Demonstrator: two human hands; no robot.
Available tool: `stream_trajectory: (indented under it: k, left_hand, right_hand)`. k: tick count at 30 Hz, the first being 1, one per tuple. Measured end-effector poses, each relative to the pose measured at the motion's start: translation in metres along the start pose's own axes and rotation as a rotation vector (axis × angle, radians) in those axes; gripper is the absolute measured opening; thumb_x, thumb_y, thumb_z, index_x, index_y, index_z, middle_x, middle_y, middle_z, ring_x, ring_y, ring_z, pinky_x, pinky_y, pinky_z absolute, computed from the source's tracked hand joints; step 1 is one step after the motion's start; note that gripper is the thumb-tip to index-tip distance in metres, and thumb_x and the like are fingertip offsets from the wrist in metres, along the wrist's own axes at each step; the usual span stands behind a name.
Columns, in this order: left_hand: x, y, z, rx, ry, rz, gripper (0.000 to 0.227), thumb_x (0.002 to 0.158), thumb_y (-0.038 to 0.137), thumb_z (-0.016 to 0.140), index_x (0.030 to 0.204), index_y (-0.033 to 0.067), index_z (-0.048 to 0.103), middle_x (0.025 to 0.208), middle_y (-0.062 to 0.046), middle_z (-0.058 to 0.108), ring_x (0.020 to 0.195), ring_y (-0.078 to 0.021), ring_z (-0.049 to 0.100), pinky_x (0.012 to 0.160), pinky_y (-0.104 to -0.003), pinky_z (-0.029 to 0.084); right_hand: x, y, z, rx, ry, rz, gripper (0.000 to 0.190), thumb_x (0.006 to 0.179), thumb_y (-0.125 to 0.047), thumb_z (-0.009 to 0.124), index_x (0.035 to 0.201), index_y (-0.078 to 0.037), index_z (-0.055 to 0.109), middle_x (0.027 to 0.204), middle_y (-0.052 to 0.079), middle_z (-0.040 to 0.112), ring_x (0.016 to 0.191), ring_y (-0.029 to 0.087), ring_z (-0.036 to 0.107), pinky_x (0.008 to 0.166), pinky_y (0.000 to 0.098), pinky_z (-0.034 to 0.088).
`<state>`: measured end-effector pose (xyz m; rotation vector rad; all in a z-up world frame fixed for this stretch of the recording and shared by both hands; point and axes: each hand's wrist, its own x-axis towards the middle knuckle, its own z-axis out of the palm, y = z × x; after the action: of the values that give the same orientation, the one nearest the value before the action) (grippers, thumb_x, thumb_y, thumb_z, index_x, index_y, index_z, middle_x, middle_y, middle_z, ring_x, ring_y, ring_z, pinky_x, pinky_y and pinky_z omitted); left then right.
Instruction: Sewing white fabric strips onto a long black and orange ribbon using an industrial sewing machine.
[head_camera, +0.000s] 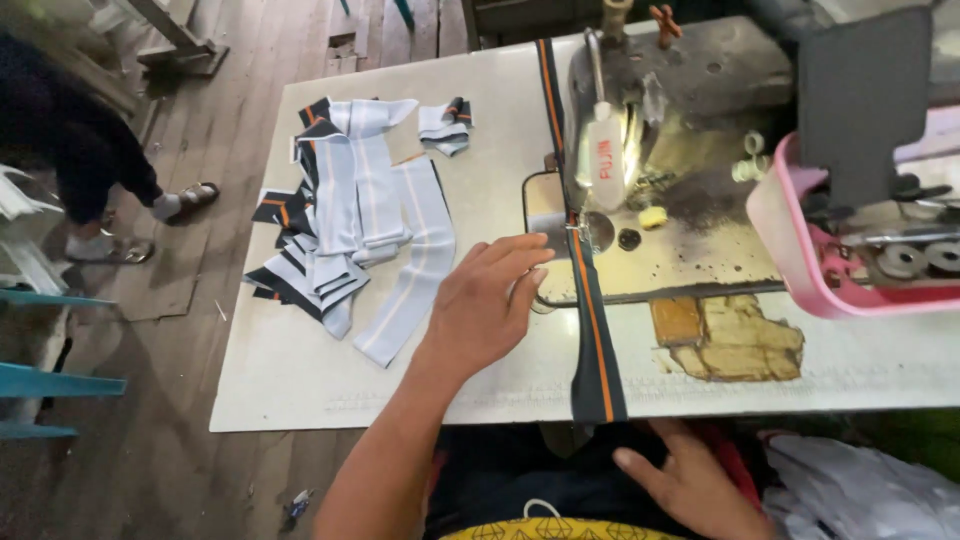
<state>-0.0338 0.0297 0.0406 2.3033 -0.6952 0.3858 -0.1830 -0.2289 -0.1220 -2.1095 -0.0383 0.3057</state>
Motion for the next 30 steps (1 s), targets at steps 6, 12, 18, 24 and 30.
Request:
stream_trajectory:
  k: [6, 12, 18, 24, 30]
  left_hand:
    - [-0.021, 0.011, -0.022, 0.004, -0.042, -0.085, 0.024, 0.1, 0.02, 0.055, 0.116, 0.0142, 0.071, 0.126, 0.002, 0.07, 0.101, -0.0227, 0.067, 0.08, -0.039, 0.054]
    - [-0.037, -0.003, -0.021, -0.075, 0.033, -0.117, 0.02, 0.096, 0.018, 0.061, 0.111, 0.0168, 0.074, 0.121, 0.001, 0.073, 0.111, -0.0221, 0.068, 0.097, -0.036, 0.053]
    - [-0.035, 0.002, -0.012, -0.064, -0.041, -0.106, 0.024, 0.1, 0.025, 0.054, 0.115, 0.0216, 0.072, 0.127, 0.005, 0.071, 0.117, -0.0212, 0.068, 0.097, -0.038, 0.054]
    - [-0.035, -0.002, -0.038, -0.101, -0.041, -0.127, 0.02, 0.097, 0.018, 0.06, 0.108, 0.0133, 0.075, 0.119, -0.001, 0.074, 0.109, -0.0227, 0.07, 0.096, -0.036, 0.052]
    - [-0.015, 0.004, -0.02, -0.091, -0.13, -0.077, 0.023, 0.098, 0.018, 0.057, 0.114, 0.0136, 0.073, 0.121, 0.002, 0.073, 0.108, -0.0216, 0.068, 0.093, -0.037, 0.052]
  right_hand:
    - [-0.012, -0.035, 0.004, 0.241, 0.037, -0.196, 0.023, 0.084, -0.022, 0.074, 0.097, -0.007, 0.086, 0.1, 0.001, 0.088, 0.096, 0.009, 0.076, 0.091, 0.0249, 0.054]
    - [-0.034, -0.018, -0.045, 0.126, 0.453, 0.033, 0.018, 0.073, -0.009, 0.084, 0.09, -0.003, 0.08, 0.072, 0.005, 0.07, 0.067, 0.014, 0.057, 0.065, 0.0256, 0.044]
    - [-0.004, -0.035, -0.104, 0.147, 0.373, -0.016, 0.05, 0.086, -0.019, 0.055, 0.129, 0.005, 0.064, 0.107, 0.022, 0.066, 0.095, 0.034, 0.061, 0.079, 0.0421, 0.041]
    - [-0.011, -0.145, -0.085, -0.504, -0.319, -0.164, 0.013, 0.085, -0.042, 0.073, 0.096, -0.039, 0.08, 0.084, -0.019, 0.082, 0.072, 0.004, 0.081, 0.066, 0.0236, 0.057]
    - [-0.034, -0.153, -0.097, -0.461, -0.151, -0.005, 0.021, 0.081, -0.04, 0.084, 0.067, -0.027, 0.074, 0.062, -0.014, 0.071, 0.061, -0.002, 0.057, 0.058, 0.0174, 0.051]
